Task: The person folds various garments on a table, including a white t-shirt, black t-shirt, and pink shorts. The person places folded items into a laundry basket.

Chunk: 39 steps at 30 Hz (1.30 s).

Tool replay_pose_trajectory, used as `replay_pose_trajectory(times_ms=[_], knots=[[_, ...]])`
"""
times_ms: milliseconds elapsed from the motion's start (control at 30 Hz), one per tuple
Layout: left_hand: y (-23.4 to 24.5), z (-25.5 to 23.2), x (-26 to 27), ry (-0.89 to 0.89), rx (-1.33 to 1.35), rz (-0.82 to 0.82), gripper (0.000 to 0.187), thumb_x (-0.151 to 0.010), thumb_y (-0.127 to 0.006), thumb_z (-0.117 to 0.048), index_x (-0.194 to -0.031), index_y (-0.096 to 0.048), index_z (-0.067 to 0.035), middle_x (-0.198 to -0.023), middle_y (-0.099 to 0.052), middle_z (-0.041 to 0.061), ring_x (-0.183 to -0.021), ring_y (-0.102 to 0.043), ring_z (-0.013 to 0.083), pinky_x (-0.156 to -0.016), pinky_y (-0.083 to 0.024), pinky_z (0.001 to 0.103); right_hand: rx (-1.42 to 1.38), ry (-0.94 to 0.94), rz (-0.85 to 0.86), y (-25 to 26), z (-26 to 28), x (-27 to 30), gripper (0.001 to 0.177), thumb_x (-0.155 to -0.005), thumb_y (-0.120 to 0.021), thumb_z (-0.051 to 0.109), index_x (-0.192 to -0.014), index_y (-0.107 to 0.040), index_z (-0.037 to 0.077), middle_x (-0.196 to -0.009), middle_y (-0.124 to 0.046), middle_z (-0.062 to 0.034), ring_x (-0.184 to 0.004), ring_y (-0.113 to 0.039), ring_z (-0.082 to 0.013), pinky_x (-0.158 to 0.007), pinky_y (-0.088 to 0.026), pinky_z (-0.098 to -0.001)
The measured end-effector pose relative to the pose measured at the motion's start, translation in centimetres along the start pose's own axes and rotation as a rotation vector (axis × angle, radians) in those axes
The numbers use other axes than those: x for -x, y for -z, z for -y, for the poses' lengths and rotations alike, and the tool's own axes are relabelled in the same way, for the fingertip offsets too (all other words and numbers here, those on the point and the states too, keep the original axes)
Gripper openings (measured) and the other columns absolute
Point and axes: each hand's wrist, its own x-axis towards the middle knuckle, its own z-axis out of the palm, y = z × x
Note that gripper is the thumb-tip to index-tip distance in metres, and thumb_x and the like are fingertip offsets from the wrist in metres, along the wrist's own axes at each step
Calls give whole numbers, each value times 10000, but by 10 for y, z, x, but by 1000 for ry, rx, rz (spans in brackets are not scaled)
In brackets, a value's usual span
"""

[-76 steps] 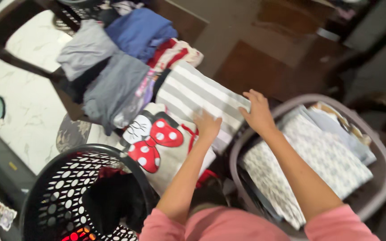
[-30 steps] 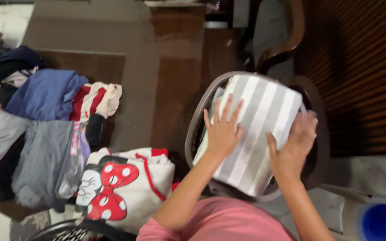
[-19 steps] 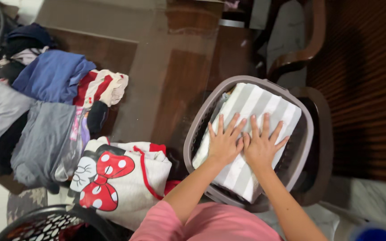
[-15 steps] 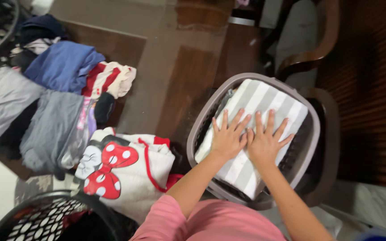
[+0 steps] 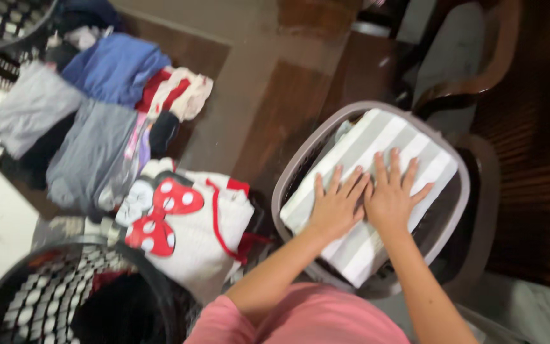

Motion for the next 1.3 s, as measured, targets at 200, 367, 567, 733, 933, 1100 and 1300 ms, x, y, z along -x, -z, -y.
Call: replay_pose_trajectory(times_ms=[200,367,567,733,933,1100,1300], knots=[[8,7,51,94,-5,-117,664,-985,-586,-442,-1589,-403,-234,-1679,-369,61,-1540,-357,321,-1264,-240,672,-25,62,132,19,8,0,631,-994,-607,326,-1583,-468,145,-1711,-267,-190,-1534,-43,-552,-1001,34,-896],[36,-9,74,298,-93,-29,599,-958,-622,-395,-1511,-475,-216,-1631,-397,73,-1527,-337,344,-1181,-221,732,-220,213,216,60,57,-6,542,-1013,-612,231,-1536,-531,117,-1739,-244,-202,-1546,77,-576,-1051,37,-887],[91,9,141,508,-94,-27,689,-777,-732,-262,-1431,-554,-140,-1568,-417,138,-1492,-315,440,-1144,-234,743,-332,414,394,56,146,32,465,-961,-631,227,-1422,-607,173,-1685,-314,-137,-1558,17,-538,-1077,22,-857],[135,13,187,573,-162,-139,599,-787,-719,-224,-1355,-603,-71,-1531,-483,140,-1433,-408,450,-1149,-283,711,-353,537,476,52,192,82,399,-969,-605,199,-1366,-647,197,-1648,-359,-112,-1547,-37,-545,-1079,-27,-848],[186,1,271,542,-107,-276,585,-818,-697,-216,-1359,-607,-13,-1408,-595,128,-1358,-532,373,-1168,-384,588,-412,622,409,80,257,137,356,-987,-599,158,-1335,-672,179,-1641,-432,-81,-1581,-113,-496,-1151,-45,-803],[245,9,378,468,-98,-491,522,-832,-689,-180,-1333,-620,-47,-1382,-620,111,-1334,-568,360,-1159,-426,543,-534,697,344,111,331,217,311,-1020,-613,147,-1326,-668,155,-1606,-478,-98,-1581,-189,-493,-1194,-97,-716],[299,43,483,433,-111,-490,455,-840,-699,-137,-1286,-642,-65,-1350,-635,112,-1261,-587,351,-1095,-452,528,-694,650,263,120,389,289,321,-947,-668,75,-1262,-708,124,-1483,-611,-103,-1493,-428,-428,-1238,-324,-490]])
